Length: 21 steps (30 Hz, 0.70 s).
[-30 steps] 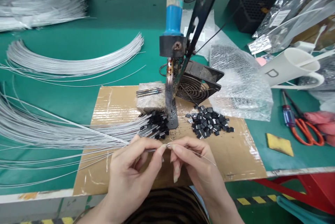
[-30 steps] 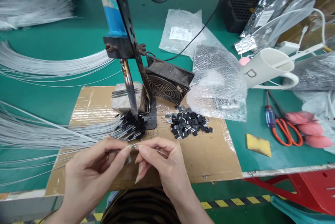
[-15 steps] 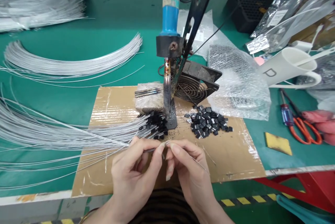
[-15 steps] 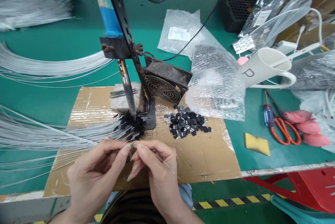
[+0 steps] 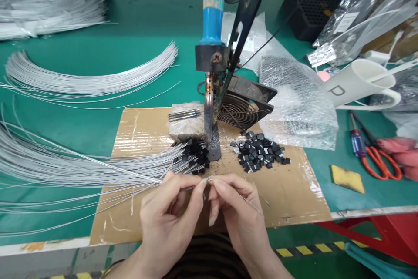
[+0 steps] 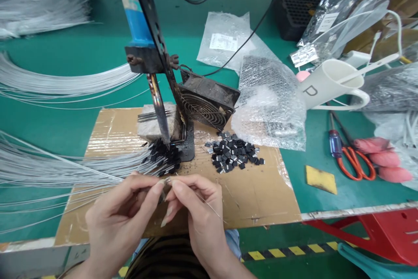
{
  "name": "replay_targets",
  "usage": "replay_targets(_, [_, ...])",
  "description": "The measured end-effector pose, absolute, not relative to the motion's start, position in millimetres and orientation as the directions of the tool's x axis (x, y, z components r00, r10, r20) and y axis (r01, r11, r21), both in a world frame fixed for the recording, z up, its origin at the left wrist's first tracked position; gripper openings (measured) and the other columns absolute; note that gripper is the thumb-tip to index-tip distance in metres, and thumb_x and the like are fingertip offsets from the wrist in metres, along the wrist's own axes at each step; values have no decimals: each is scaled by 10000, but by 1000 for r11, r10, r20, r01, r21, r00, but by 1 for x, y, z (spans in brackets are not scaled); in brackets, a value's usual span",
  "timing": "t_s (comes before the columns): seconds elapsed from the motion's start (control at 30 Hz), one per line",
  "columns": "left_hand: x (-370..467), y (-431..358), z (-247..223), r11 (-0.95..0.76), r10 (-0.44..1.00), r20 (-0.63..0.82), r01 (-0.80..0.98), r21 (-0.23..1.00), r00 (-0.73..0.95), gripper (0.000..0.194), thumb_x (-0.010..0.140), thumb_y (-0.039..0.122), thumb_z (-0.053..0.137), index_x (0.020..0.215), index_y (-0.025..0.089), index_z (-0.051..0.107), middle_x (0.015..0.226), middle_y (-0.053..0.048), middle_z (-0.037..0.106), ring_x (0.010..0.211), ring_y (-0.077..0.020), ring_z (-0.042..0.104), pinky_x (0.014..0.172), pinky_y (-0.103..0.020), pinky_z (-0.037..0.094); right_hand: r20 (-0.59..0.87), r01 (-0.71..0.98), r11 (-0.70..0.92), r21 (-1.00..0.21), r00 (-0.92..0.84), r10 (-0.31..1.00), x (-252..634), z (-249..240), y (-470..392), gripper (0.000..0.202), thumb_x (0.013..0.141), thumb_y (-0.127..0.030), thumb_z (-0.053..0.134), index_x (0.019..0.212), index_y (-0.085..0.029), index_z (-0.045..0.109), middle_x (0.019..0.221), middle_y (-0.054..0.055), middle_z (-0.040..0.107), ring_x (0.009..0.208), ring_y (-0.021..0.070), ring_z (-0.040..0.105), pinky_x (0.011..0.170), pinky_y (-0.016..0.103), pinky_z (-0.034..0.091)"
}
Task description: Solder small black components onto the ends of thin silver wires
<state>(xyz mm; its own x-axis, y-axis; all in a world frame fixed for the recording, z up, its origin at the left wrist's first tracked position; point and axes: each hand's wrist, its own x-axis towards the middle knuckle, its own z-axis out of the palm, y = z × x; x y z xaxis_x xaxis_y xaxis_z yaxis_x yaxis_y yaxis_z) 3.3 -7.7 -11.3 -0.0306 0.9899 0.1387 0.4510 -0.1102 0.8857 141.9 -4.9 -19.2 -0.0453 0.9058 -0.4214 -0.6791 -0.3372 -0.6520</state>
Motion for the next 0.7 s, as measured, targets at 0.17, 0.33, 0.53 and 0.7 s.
replay_targets(0.17, [4, -10, -15, -59, 994, 92, 424, 903, -56, 44, 946, 195, 711, 930, 216, 746, 727, 4, 722, 574, -115, 641, 528, -213, 506, -424, -712, -304, -633, -10, 905, 134, -22, -9, 115, 851, -304, 852, 800, -200, 851, 651, -9, 736, 452, 74, 620, 489, 172, 570])
replay_targets(0.33, [4, -9, -14, 12, 998, 16, 399, 917, -67, 69, 967, 248, 695, 937, 205, 740, 720, 0, 728, 594, -118, 668, 527, -186, 506, -409, -682, -303, -666, -7, 913, 135, -26, -12, 125, 888, -327, 821, 884, -209, 862, 702, 10, 757, 497, 107, 653, 517, 225, 601])
replay_targets(0.53, [0, 1, -7, 92, 992, -45, 421, 902, -120, 99, 937, 279, 707, 923, 195, 757, 669, 12, 686, 536, -89, 579, 492, -173, 420, -177, -291, -106, -951, 229, 957, 193, -32, -15, 424, 1087, -453, 509, 1017, -247, 874, 840, 67, 785, 644, 173, 710, 570, 296, 588])
replay_targets(0.7, [-3, 5, -4, 144, 988, -109, 426, 893, -106, 117, 927, 310, 709, 890, 207, 752, 695, 11, 673, 557, -98, 554, 519, -199, 408, 184, 546, 43, -837, 207, 961, 243, -38, -4, 90, 957, -236, 759, 975, -249, 846, 788, 15, 720, 644, 148, 595, 588, 292, 499])
